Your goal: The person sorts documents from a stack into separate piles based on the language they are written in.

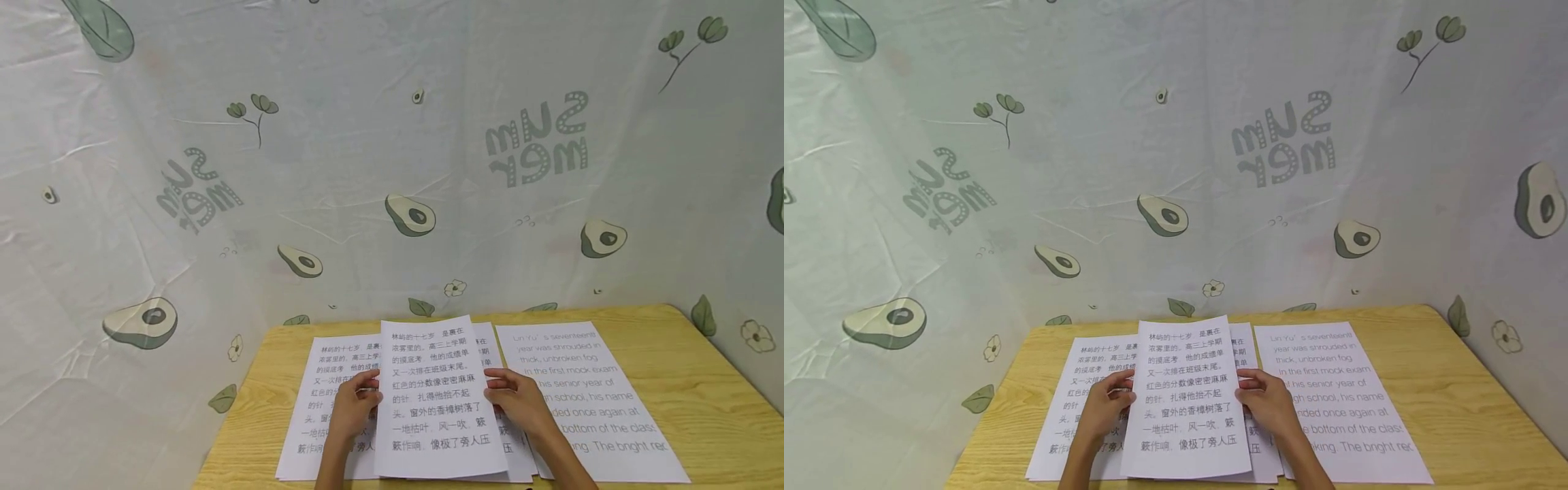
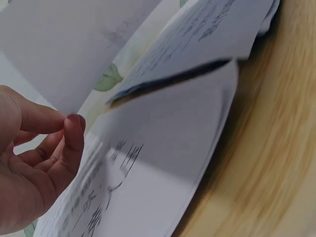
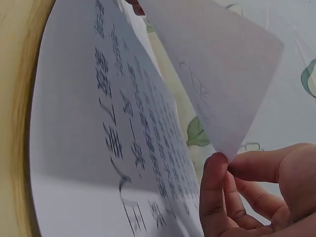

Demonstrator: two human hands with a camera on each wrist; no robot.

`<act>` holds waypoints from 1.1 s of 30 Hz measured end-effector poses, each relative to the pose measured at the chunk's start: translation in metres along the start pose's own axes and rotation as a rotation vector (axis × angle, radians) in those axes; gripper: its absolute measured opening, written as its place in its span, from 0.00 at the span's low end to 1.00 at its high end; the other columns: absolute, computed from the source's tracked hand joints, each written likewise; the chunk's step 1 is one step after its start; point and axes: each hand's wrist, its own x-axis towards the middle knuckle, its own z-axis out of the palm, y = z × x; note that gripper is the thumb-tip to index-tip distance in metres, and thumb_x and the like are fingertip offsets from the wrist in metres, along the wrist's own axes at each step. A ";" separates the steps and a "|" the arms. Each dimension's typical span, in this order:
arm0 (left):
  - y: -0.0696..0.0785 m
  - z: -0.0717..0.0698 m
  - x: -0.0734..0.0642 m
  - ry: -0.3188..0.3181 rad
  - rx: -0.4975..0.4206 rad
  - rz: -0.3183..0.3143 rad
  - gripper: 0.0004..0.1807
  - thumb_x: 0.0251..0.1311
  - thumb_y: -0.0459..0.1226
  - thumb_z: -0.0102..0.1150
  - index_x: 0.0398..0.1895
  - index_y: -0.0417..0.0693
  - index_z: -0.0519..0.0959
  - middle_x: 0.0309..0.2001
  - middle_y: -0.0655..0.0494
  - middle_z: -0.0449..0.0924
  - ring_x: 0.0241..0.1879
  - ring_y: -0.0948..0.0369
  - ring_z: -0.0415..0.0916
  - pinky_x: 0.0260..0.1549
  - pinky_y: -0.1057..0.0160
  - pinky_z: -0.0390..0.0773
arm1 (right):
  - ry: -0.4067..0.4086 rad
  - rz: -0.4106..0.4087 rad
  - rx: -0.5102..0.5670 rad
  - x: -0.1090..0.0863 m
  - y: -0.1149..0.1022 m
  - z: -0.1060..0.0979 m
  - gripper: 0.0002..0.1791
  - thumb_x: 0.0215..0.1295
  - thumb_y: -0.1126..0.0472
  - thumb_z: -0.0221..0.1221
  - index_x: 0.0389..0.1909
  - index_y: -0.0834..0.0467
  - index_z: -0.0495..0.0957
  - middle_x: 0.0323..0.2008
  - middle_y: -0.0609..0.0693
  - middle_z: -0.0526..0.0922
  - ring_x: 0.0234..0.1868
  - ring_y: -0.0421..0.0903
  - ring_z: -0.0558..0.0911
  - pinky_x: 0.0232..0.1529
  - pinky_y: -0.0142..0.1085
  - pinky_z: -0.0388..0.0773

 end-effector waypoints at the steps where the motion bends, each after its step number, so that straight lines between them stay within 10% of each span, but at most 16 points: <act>1: 0.000 -0.003 0.000 0.005 0.004 -0.001 0.26 0.64 0.25 0.64 0.67 0.41 0.82 0.51 0.44 0.83 0.40 0.58 0.81 0.37 0.67 0.85 | 0.000 0.004 0.003 0.000 -0.001 0.003 0.25 0.69 0.67 0.65 0.67 0.65 0.79 0.53 0.60 0.83 0.44 0.46 0.85 0.40 0.33 0.85; 33: -0.011 -0.086 0.007 0.180 0.128 -0.047 0.24 0.65 0.23 0.61 0.65 0.37 0.82 0.52 0.41 0.84 0.41 0.57 0.83 0.38 0.62 0.84 | -0.089 -0.089 0.089 0.004 -0.012 0.096 0.25 0.66 0.69 0.66 0.64 0.68 0.79 0.47 0.59 0.83 0.38 0.46 0.85 0.37 0.37 0.88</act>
